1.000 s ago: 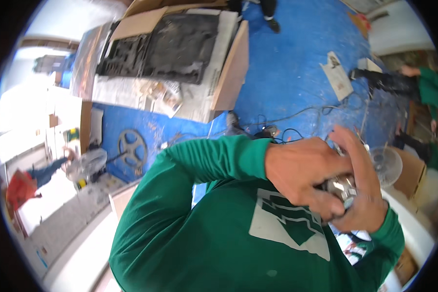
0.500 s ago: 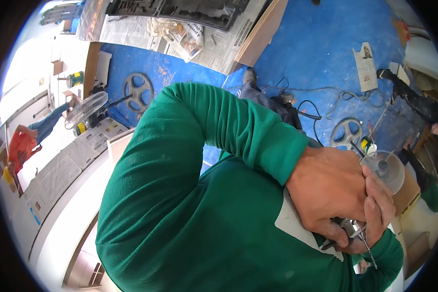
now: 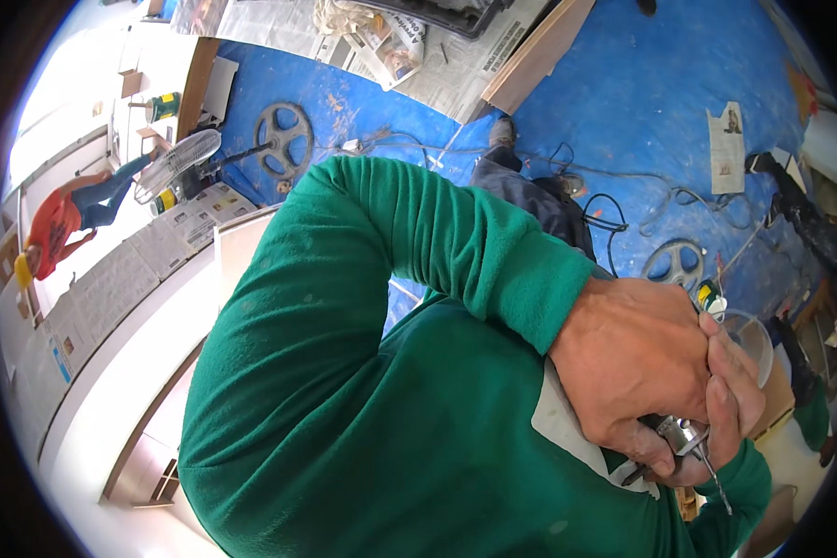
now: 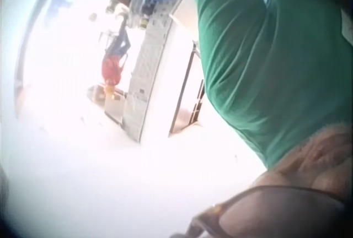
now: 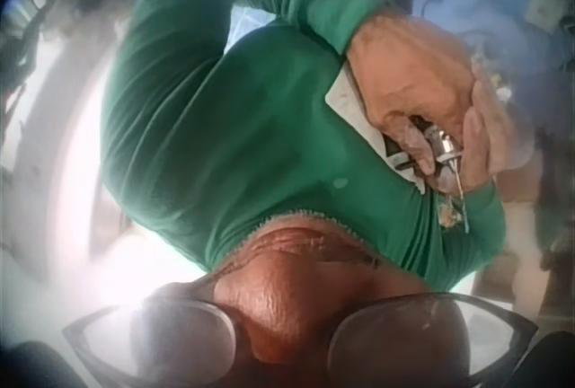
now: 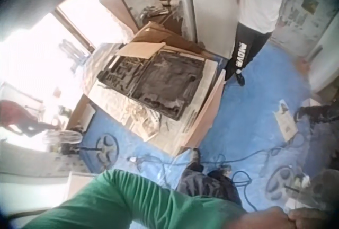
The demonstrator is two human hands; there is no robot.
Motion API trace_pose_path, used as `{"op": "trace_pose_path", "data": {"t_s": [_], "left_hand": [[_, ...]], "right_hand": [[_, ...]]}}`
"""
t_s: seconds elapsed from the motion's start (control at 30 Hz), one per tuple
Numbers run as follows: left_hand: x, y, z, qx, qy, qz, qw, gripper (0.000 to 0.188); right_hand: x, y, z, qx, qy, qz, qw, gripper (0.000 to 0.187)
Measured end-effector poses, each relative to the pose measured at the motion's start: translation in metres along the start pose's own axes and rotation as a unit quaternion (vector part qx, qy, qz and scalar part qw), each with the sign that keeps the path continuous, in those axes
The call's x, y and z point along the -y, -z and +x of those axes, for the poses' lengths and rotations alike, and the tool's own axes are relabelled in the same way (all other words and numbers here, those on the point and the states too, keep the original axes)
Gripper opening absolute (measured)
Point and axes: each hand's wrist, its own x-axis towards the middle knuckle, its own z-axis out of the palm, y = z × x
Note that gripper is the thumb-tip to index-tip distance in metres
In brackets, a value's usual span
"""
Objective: The person opens a black tool case and removes a corded drill. They then pick up a drill bit from the case and insert it into the drill's chuck, tightening it with their hands to secure the bit.
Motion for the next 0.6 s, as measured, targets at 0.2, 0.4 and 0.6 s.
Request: {"op": "trace_pose_path", "data": {"t_s": [0.2, 0.4, 0.6], "left_hand": [[0.021, 0.011, -0.004, -0.06, 0.057, -0.074, 0.994, 0.036], [0.067, 0.067, 0.024, -0.152, 0.339, -0.159, 0.915, 0.045], [0.135, 0.054, 0.02, -0.192, 0.373, -0.246, 0.874, 0.039]], "right_hand": [[-0.025, -0.001, 0.019, 0.045, -0.068, 0.022, 0.996, 0.06], [-0.109, 0.017, 0.044, -0.037, -0.187, -0.1, 0.977, 0.057], [-0.125, -0.01, -0.002, -0.121, -0.188, -0.22, 0.95, 0.021]]}}
